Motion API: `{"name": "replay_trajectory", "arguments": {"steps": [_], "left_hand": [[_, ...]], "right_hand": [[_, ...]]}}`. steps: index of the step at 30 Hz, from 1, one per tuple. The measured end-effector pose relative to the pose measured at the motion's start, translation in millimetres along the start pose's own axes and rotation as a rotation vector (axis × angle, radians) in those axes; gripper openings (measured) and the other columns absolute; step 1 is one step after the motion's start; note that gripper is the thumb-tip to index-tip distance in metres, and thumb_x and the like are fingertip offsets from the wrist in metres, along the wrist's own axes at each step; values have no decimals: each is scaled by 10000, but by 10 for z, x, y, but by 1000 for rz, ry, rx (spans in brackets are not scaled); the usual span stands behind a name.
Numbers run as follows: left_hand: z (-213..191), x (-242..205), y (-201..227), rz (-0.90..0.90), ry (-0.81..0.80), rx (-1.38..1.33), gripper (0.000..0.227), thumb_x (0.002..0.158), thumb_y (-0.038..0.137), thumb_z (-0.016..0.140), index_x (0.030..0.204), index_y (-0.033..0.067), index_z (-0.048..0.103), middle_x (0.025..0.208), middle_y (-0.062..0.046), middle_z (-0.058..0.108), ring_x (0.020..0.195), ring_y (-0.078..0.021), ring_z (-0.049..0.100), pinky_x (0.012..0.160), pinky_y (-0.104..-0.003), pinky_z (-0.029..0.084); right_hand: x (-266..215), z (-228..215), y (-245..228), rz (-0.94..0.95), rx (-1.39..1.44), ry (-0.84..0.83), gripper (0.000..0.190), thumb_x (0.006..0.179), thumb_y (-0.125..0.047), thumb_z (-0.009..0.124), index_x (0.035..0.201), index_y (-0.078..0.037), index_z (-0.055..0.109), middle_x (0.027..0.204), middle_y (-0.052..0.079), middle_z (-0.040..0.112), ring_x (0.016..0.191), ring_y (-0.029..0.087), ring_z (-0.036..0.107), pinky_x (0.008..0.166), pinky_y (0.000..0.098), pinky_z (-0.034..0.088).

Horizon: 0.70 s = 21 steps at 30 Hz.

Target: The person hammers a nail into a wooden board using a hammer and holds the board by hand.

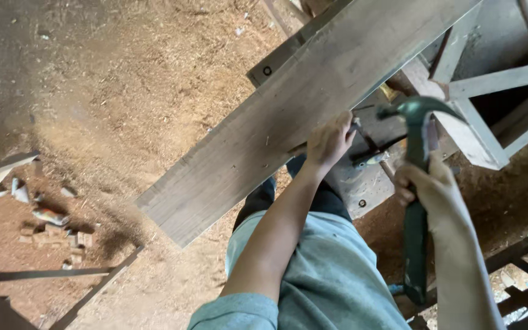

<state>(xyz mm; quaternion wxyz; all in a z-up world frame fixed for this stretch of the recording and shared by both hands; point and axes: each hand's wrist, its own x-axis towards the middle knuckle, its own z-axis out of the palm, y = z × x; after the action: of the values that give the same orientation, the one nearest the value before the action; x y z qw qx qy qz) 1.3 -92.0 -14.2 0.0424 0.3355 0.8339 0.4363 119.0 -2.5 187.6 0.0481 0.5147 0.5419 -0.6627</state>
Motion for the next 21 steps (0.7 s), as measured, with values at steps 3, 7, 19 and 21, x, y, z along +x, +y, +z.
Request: {"name": "replay_trajectory", "arguments": {"steps": [3, 7, 19, 21], "left_hand": [[22, -42, 17, -12, -76, 36, 211, 927, 257, 706, 990, 127, 552, 808, -75, 703, 666, -253, 693, 609, -399, 551], [31, 11, 5, -65, -173, -10, 182, 990, 239, 683, 986, 119, 547, 804, -78, 698, 632, -232, 697, 587, -387, 556], [59, -31, -9, -18, -95, -49, 205, 935, 242, 721, 1021, 132, 570, 841, -65, 710, 647, -238, 708, 573, -386, 553], [-27, -68, -21, -37, -59, -11, 215, 919, 252, 727, 1003, 136, 566, 843, -63, 714, 667, -251, 711, 579, -395, 550]], "right_hand": [[0, -32, 3, 7, -9, 36, 152, 966, -81, 608, 1017, -49, 468, 667, 2, 489, 483, 84, 447, 445, 253, 405], [23, -68, -94, 87, -163, -26, 173, 947, -90, 628, 1043, -62, 487, 639, 13, 480, 455, 102, 435, 428, 258, 401], [51, -16, -62, 119, -186, 49, 131, 936, -91, 620, 1006, -50, 517, 640, 20, 484, 460, 93, 434, 418, 227, 384], [83, 0, -54, 75, -73, 64, 118, 951, -94, 618, 1017, -65, 525, 650, 4, 480, 473, 74, 436, 426, 220, 377]]}}
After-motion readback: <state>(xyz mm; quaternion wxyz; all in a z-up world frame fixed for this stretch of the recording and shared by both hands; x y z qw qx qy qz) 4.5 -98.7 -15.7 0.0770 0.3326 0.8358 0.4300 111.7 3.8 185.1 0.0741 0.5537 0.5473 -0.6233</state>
